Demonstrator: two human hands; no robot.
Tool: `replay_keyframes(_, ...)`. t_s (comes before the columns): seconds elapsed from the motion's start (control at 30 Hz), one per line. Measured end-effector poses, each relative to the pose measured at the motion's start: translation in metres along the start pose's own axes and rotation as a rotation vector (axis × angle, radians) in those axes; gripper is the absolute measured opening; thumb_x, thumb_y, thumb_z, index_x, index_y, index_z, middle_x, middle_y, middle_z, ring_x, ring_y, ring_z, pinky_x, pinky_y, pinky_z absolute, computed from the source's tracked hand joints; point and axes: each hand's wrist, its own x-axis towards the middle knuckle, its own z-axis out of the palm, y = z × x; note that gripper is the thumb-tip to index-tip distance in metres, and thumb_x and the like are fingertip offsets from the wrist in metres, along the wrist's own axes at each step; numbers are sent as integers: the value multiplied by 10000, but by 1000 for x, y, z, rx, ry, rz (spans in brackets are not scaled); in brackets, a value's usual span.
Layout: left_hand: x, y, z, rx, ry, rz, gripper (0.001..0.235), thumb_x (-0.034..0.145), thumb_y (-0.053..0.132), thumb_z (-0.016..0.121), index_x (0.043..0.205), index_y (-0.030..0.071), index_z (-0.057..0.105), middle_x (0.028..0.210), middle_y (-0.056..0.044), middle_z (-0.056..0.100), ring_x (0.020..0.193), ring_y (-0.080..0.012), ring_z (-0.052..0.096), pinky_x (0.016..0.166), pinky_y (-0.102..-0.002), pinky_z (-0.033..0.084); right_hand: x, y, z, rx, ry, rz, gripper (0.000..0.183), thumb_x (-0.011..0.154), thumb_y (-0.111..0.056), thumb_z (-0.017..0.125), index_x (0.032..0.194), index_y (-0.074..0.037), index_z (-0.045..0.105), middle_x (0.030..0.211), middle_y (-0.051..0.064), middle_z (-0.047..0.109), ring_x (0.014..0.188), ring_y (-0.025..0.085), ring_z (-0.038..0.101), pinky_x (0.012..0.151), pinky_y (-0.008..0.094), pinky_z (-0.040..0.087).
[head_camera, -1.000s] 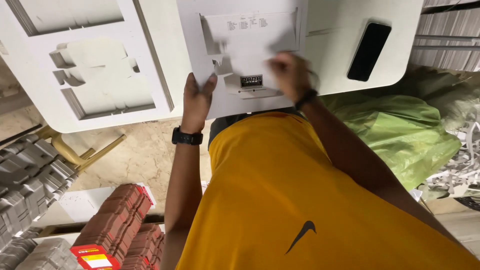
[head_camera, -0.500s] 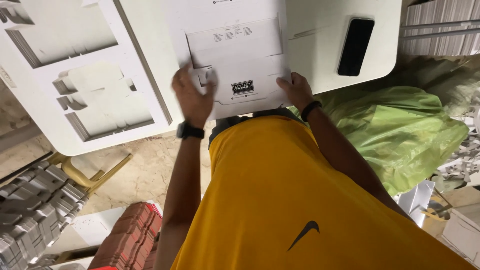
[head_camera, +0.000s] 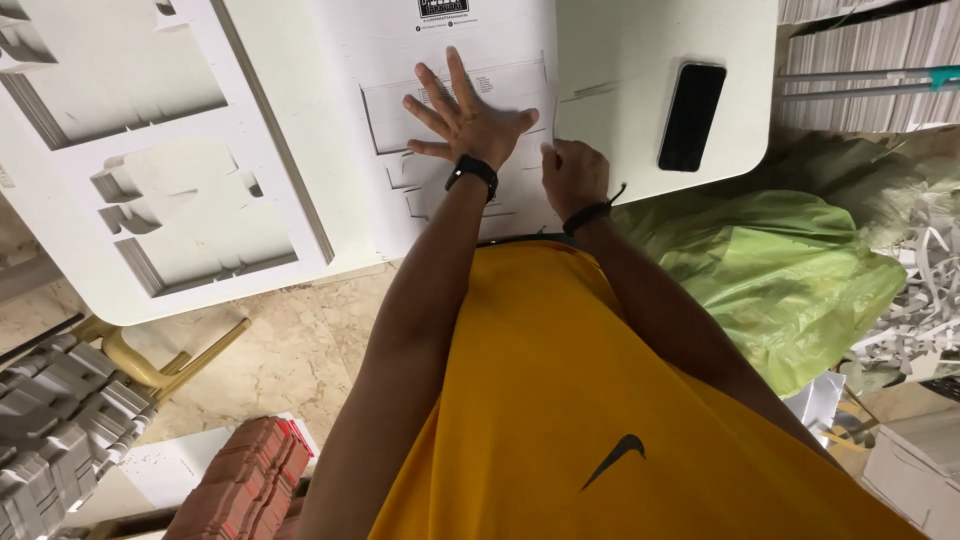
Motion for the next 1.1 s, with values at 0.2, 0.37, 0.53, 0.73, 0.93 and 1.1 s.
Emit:
replay_keyframes(0.2, -13, 13, -29, -48, -81, 16, 1542, 708, 582, 1079, 1598, 422, -170, 1706, -51, -294, 1552, -453, -273, 1098, -824, -127, 8, -3, -16, 208, -76, 182, 526, 956, -289, 692, 611, -130, 329, 558, -40, 257, 568, 135, 271, 546, 394, 262)
replay_keyframes(0.37, -16, -22, 4, -46, 97, 255, 1648, 457, 578, 1158, 1630, 457, 6, 1749, -104, -133, 1576, -508, -142, 1063, -879, -5, 18, -11, -55, 488, -305, 533, 232, 908, -319, 707, 807, -162, 570, 681, -54, 495, 676, 96, 454, 622, 298, 385)
replay_keyframes(0.53, -29, -21, 2, 85, 94, 298, 1500, 442, 529, 989, 1645, 432, 98, 1746, -111, -71, 1582, -478, -118, 1086, -863, 24, 20, 2, -35, 414, -262, 510, 212, 867, -291, 778, 965, -103, 786, 838, -2, 757, 792, 131, 683, 719, 315, 564)
replay_keyframes(0.73, -31, -15, 0, 196, -5, 317, 1484, 551, 637, 984, 1649, 437, 5, 1695, -198, -213, 1526, -539, -211, 1047, -901, 22, 25, -4, -33, 309, -228, 405, 148, 858, -234, 758, 871, -87, 768, 799, 32, 759, 753, 181, 696, 669, 362, 561)
replay_keyframes(0.93, -29, -22, -3, 169, -73, 378, 1315, 690, 590, 997, 1642, 472, 98, 1607, -235, -343, 1457, -588, -298, 1014, -929, -3, 62, -49, -70, 364, -621, 659, 323, 835, -405, 663, 916, -93, 664, 891, 47, 712, 760, 215, 711, 517, 370, 626)
replay_keyframes(1.1, -29, -21, 2, 142, -33, 365, 1045, 874, 483, 796, 1628, 503, 74, 1642, -219, -311, 1490, -567, -273, 1032, -920, -31, 52, -24, -16, 94, -341, 266, 455, 944, -240, 587, 614, -74, 322, 540, 32, 365, 528, 197, 346, 484, 435, 272)
